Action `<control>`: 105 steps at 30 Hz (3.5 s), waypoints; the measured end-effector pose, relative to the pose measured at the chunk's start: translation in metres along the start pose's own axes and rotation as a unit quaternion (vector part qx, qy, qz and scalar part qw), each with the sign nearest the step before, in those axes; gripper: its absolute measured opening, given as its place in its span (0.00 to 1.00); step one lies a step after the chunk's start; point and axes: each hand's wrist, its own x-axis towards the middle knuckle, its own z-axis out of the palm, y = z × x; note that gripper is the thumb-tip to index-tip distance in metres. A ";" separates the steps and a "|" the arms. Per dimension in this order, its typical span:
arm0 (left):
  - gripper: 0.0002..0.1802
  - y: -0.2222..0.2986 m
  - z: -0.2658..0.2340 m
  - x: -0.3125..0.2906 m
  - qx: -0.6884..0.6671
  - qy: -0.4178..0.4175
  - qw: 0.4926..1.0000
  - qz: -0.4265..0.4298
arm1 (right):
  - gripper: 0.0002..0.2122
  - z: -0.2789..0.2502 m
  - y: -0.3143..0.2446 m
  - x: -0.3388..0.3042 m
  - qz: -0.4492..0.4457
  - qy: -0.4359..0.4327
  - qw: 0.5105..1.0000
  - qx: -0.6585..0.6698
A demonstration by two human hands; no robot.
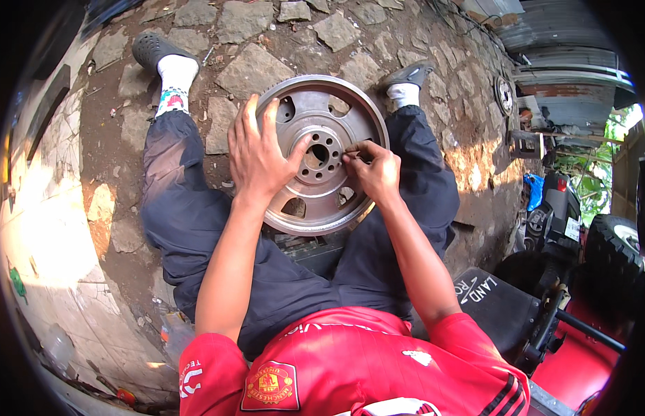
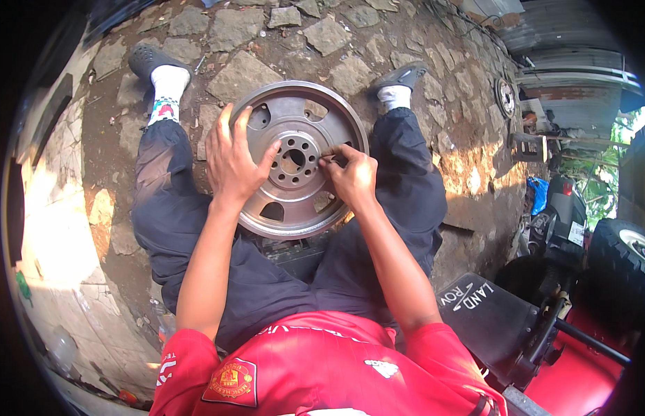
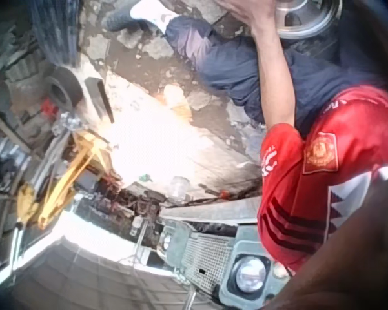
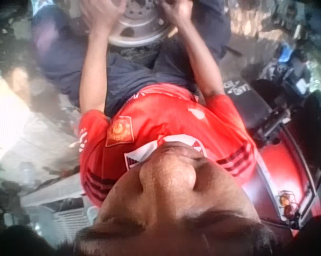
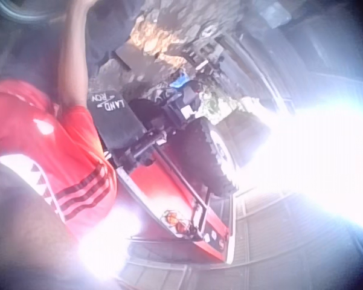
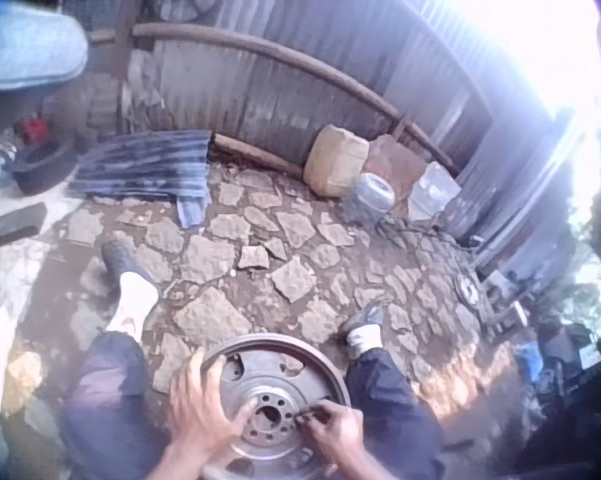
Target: The person scrubs a metal wheel rim with a small abrasive pad while sitting on the ground. They repeatedly rub the inner and outer surfaces of the rim, rotating it occasionally to access different areas.
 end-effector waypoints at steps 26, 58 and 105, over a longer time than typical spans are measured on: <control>0.17 0.019 -0.034 -0.022 -0.305 -0.084 0.948 -0.033 | 0.13 -0.056 -0.028 -0.122 -0.066 -0.001 0.870 0.489; 0.12 0.193 -0.249 0.066 -0.342 -0.094 0.934 0.028 | 0.08 -0.211 -0.176 -0.050 -0.398 -0.138 0.845 0.328; 0.12 0.127 -0.129 0.111 -0.410 -0.083 0.898 0.140 | 0.13 -0.167 -0.123 0.017 -0.206 -0.305 0.821 0.438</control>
